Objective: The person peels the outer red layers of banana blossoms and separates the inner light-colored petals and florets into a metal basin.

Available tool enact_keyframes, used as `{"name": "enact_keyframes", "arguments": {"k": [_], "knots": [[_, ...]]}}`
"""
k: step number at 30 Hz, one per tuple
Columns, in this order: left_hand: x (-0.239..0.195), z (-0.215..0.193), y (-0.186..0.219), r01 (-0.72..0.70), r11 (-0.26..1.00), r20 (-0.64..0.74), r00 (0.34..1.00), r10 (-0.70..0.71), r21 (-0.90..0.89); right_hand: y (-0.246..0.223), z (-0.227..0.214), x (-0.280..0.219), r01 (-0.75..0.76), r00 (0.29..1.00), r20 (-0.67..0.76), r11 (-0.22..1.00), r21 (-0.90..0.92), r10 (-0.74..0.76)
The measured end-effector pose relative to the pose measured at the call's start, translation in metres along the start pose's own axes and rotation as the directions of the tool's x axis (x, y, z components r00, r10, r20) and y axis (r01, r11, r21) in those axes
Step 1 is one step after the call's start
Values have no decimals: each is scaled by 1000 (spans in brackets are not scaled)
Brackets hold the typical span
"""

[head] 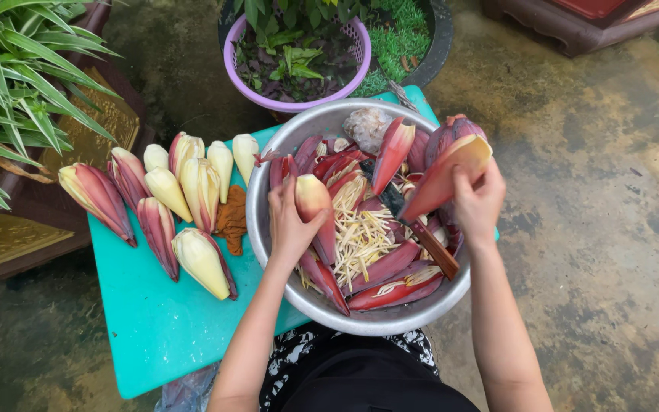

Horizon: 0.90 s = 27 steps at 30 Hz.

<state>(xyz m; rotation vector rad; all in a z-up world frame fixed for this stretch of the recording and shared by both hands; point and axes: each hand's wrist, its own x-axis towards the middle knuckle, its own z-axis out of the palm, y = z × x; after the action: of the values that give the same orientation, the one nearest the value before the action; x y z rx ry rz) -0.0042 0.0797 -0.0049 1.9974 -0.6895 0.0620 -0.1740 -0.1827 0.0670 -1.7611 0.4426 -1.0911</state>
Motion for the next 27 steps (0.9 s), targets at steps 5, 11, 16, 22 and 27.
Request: {"name": "enact_keyframes", "arguments": {"k": [5,11,16,22,27], "knots": [[46,33,36,-274,961,21,961,275,-26,42,-23,0,-226,974,-33,974,16,226],[139,149,62,-276,943,192,951,241,186,77,-14,-3,-413,909,77,863,292,409],[163,211,28,-115,933,342,940,-9,341,71,1,16,-473,876,120,785,400,467],[108,160,67,-238,971,139,962,236,-7,80,38,29,-344,939,77,912,222,336],[75,113,91,-254,948,117,953,279,-190,69,44,17,-189,982,26,982,6,189]]}}
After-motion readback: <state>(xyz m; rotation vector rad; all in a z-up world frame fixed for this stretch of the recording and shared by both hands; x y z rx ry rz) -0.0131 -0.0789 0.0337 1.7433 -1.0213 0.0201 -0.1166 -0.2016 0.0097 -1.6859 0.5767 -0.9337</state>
